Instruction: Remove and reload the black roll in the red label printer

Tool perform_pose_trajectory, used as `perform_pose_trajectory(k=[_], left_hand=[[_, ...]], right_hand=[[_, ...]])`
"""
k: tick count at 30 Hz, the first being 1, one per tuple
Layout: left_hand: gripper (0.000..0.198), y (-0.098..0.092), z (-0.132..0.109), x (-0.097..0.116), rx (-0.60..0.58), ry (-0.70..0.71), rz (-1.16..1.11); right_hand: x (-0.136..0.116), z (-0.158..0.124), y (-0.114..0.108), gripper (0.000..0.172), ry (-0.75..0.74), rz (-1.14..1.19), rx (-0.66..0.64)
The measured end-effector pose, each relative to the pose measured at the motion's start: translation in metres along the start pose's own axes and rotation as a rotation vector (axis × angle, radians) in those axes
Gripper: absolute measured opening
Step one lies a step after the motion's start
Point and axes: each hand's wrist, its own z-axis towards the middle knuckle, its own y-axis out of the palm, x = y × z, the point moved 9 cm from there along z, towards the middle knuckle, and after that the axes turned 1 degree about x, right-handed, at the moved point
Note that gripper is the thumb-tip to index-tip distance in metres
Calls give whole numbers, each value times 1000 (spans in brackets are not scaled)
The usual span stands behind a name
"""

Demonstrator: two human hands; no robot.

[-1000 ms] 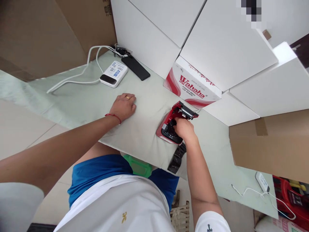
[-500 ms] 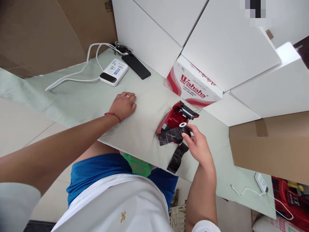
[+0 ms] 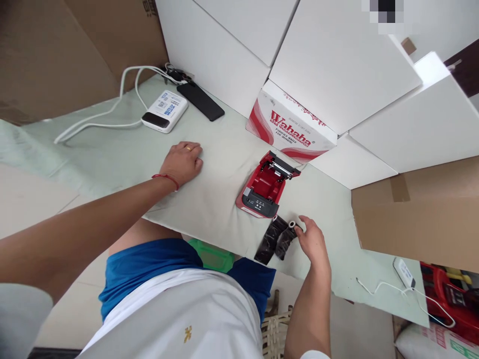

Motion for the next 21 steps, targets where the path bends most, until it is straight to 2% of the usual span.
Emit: perform_pose_trajectory(k=[3, 6, 8, 10, 13, 15, 18, 21], left_hand=[[57, 0, 0, 0, 3, -2, 13], [58, 1, 0, -1, -7, -14, 11], [58, 1, 0, -1, -13, -17, 8], [57, 0, 0, 0, -11, -15, 6], [55, -1, 0, 1, -10, -10, 9], [56, -2, 0, 2, -13, -7, 6], [56, -4, 0, 3, -16, -6, -7], [56, -4, 0, 3, -23, -6, -11]], right_hand=[[-27, 5, 18, 47, -71, 37, -50], [-47, 9, 37, 43, -65, -65, -151], [-57, 7, 43, 43, -76, -94, -210], [-71, -2, 43, 40, -150, -28, -331], [-97, -27, 21, 30, -321, 171, -545], [-114, -39, -10, 29, -416, 266, -583], [-137, -36, -47, 34, -470, 282, -506], [-156, -9, -57, 38, -403, 175, -307]])
